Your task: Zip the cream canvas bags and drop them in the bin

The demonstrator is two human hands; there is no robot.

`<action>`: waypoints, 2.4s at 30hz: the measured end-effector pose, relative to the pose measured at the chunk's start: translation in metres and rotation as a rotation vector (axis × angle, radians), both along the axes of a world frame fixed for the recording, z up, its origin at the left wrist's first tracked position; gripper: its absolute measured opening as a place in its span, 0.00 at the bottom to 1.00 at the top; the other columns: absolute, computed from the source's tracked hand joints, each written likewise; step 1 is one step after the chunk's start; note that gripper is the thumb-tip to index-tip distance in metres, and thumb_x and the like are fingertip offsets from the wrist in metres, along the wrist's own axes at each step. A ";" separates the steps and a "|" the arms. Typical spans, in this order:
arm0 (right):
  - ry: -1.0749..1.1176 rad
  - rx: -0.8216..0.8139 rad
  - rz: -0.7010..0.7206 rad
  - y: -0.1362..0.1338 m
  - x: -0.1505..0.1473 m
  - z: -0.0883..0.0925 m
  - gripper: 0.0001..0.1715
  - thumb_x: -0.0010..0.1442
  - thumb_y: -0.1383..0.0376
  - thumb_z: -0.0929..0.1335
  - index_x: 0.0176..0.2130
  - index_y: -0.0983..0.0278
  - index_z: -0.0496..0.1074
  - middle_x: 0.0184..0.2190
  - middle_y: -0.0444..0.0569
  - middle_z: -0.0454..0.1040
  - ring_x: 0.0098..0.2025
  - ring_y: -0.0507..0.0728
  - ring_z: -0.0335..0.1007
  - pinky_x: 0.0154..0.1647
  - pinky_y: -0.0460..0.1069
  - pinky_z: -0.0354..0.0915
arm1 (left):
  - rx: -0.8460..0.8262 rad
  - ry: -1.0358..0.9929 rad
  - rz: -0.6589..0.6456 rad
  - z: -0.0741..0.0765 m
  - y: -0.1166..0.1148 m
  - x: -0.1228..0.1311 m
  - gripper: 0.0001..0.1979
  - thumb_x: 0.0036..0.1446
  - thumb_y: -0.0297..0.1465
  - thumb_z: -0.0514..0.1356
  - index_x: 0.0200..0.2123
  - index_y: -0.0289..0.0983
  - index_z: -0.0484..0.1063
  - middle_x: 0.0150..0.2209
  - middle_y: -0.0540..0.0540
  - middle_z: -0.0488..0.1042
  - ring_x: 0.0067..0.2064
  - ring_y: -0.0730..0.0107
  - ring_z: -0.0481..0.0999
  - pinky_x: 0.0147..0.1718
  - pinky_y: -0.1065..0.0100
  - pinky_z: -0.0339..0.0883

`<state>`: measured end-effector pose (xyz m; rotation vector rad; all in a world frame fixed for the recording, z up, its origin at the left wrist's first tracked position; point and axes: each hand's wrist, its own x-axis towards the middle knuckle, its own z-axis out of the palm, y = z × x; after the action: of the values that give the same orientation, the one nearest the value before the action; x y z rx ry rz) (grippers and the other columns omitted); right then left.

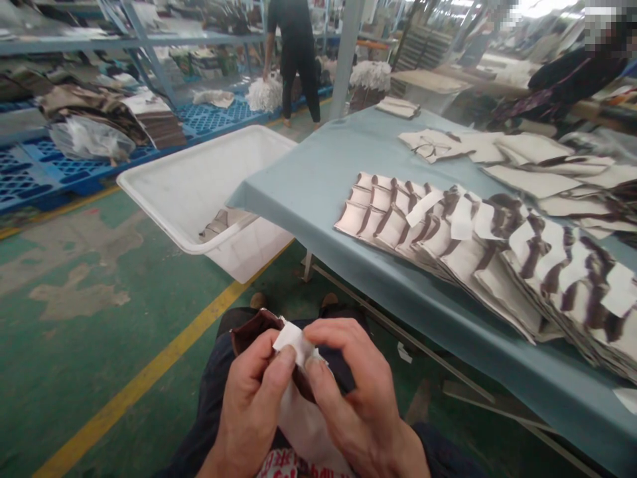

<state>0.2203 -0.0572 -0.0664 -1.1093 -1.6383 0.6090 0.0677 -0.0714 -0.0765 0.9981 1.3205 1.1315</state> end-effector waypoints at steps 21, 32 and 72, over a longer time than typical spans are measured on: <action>0.533 -0.680 -0.030 0.015 0.004 -0.018 0.24 0.64 0.45 0.74 0.34 0.62 0.70 0.21 0.38 0.67 0.22 0.50 0.59 0.24 0.45 0.58 | -0.166 -0.058 -0.144 -0.028 0.003 -0.035 0.30 0.72 0.55 0.51 0.26 0.40 0.68 0.24 0.49 0.68 0.25 0.67 0.62 0.23 0.68 0.62; 0.470 -0.945 0.137 -0.014 -0.002 -0.023 0.25 0.63 0.45 0.75 0.33 0.63 0.72 0.24 0.41 0.69 0.25 0.50 0.59 0.25 0.44 0.56 | -0.120 0.231 -0.303 0.002 0.011 -0.054 0.24 0.69 0.50 0.57 0.27 0.39 0.67 0.24 0.54 0.61 0.25 0.71 0.58 0.22 0.72 0.53; 0.105 -0.343 -0.179 -0.031 -0.030 -0.004 0.13 0.66 0.65 0.71 0.28 0.60 0.72 0.25 0.41 0.70 0.24 0.51 0.61 0.28 0.48 0.61 | 0.109 0.117 -0.482 0.018 0.022 -0.046 0.19 0.68 0.35 0.56 0.24 0.37 0.74 0.21 0.53 0.65 0.24 0.72 0.58 0.24 0.70 0.57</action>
<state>0.1903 -0.0879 -0.0706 -1.4298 -1.3573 0.8355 0.0212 -0.0492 -0.0589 1.3914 1.0346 0.7896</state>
